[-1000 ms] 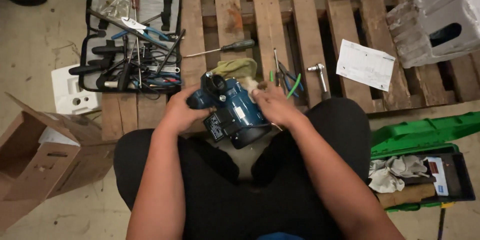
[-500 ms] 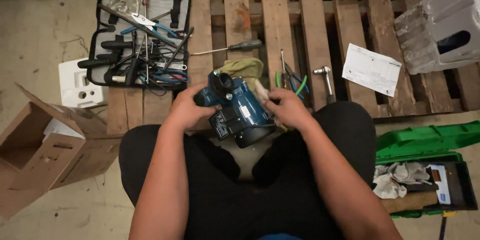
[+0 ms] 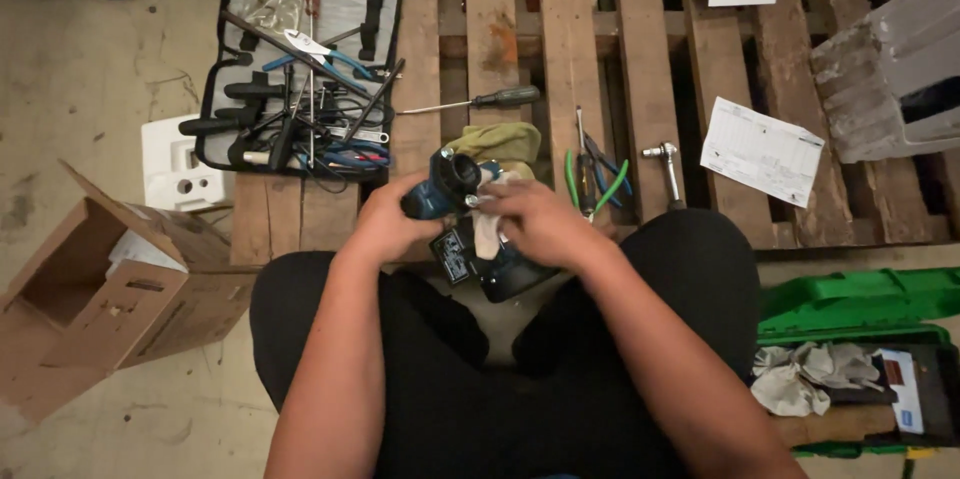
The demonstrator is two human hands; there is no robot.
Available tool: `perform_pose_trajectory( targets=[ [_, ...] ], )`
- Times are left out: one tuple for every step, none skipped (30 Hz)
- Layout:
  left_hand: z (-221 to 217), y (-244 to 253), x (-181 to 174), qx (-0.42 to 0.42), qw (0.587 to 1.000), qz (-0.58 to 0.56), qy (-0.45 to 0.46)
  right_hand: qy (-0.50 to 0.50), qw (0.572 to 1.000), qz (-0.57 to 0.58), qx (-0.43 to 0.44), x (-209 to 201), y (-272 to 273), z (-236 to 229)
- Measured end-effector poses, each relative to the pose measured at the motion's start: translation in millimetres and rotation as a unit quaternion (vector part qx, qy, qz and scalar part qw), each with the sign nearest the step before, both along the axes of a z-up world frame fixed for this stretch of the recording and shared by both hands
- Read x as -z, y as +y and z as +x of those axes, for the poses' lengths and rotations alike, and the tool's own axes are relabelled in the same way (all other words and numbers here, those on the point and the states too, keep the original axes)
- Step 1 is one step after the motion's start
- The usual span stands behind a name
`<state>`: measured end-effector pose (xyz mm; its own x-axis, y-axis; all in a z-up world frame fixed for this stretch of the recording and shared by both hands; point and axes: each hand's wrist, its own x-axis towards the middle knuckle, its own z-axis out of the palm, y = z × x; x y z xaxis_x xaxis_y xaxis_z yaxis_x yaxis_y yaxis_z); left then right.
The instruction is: The person sits on the floor and uses a screwdriver to remove a cover from a blue motor. They then use a cloth to wipe the motor's exterior surfaces, turning it over to clean different sides.
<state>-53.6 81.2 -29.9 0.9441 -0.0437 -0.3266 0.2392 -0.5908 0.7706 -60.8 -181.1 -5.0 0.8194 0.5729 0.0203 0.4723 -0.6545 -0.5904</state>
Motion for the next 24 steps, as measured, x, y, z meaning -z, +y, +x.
perform_pose_trajectory(
  targets=[
    [1.2, 1.1, 1.2, 0.003, 1.0, 0.005, -0.004, 0.051, 0.997, 0.023, 0.061, -1.8, -2.7, 4.5],
    [0.9, 1.2, 3.4, 0.007, 1.0, 0.01, -0.006, 0.104, 0.986, 0.045, 0.122, -3.2, -6.3, 6.9],
    [1.4, 2.4, 0.7, 0.007, 1.0, 0.011, -0.004, 0.106, 0.986, 0.046, 0.123, 12.9, -20.3, 12.3],
    [0.7, 1.8, -0.8, 0.01, 1.0, 0.008, -0.011, 0.131, 0.979, -0.016, 0.158, 29.0, -36.1, 15.5],
    [0.2, 1.0, -2.4, 0.012, 1.0, 0.006, -0.017, 0.154, 0.966, -0.077, 0.193, 45.2, -52.2, 18.4],
    [0.4, 1.0, -0.8, 0.017, 1.0, 0.003, -0.015, 0.156, 0.965, -0.078, 0.198, 32.1, -55.7, 14.0],
    [0.8, 0.9, 0.6, 0.016, 1.0, 0.002, -0.022, 0.22, 0.948, -0.055, 0.223, 18.8, -59.0, 9.8],
    [1.6, 1.1, 2.2, 0.015, 0.999, 0.0, -0.031, 0.281, 0.927, -0.032, 0.245, 5.4, -61.9, 7.0],
    [3.2, 0.2, 4.5, 0.018, 0.999, -0.002, -0.03, 0.282, 0.926, -0.034, 0.249, 15.5, -69.2, 5.2],
    [3.3, 0.9, 6.7, 0.013, 1.0, -0.005, -0.028, 0.294, 0.912, -0.024, 0.286, 26.2, -75.0, 3.2],
    [3.2, 1.9, 8.9, 0.009, 1.0, -0.008, -0.026, 0.305, 0.896, -0.013, 0.323, 36.7, -80.6, 0.9],
    [3.5, 1.1, 6.3, 0.009, 1.0, -0.009, -0.024, 0.307, 0.895, -0.014, 0.323, 36.5, -79.2, -5.0],
    [3.6, 0.5, 3.3, 0.005, 1.0, -0.006, -0.022, 0.301, 0.901, -0.037, 0.309, 35.9, -77.8, -11.2],
    [5.2, -0.6, 0.0, 0.002, 1.0, -0.004, -0.021, 0.294, 0.907, -0.059, 0.295, 34.8, -76.7, -15.9],
    [5.5, -1.9, -5.4, 0.003, 1.0, -0.005, -0.021, 0.293, 0.907, -0.059, 0.295, 49.6, -77.0, -15.7],
    [5.2, -4.1, -10.4, -0.001, 1.0, -0.001, -0.023, 0.282, 0.911, -0.073, 0.291, 64.4, -78.2, -17.4],
    [4.9, -6.3, -15.7, -0.004, 1.0, 0.003, -0.024, 0.271, 0.915, -0.087, 0.286, 79.1, -79.4, -19.2],
    [5.8, -5.3, -12.3, -0.002, 1.0, 0.002, -0.025, 0.271, 0.914, -0.087, 0.288, 67.1, -79.7, -20.6],
    [6.7, -4.1, -9.2, -0.005, 0.999, 0.017, -0.029, 0.244, 0.902, -0.003, 0.355, 54.9, -79.7, -21.9],
    [8.6, -2.8, -6.1, -0.011, 0.999, 0.03, -0.035, 0.212, 0.88, 0.082, 0.416, 42.3, -79.6, -20.8],
    [11.7, -2.9, -2.1, -0.011, 0.999, 0.029, -0.037, 0.21, 0.881, 0.081, 0.416, 37.7, -82.9, -23.5],
    [12.7, -1.4, 2.1, -0.035, 0.999, 0.023, -0.025, 0.188, 0.865, 0.083, 0.457, 33.9, -84.7, -26.8],
    [13.7, -0.1, 6.3, -0.058, 0.998, 0.018, -0.012, 0.166, 0.848, 0.085, 0.497, 30.2, -86.7, -30.0],
    [16.3, 3.3, 11.9, -0.059, 0.998, 0.018, -0.013, 0.166, 0.848, 0.085, 0.497, 37.3, -75.3, -37.0]
  ],
)
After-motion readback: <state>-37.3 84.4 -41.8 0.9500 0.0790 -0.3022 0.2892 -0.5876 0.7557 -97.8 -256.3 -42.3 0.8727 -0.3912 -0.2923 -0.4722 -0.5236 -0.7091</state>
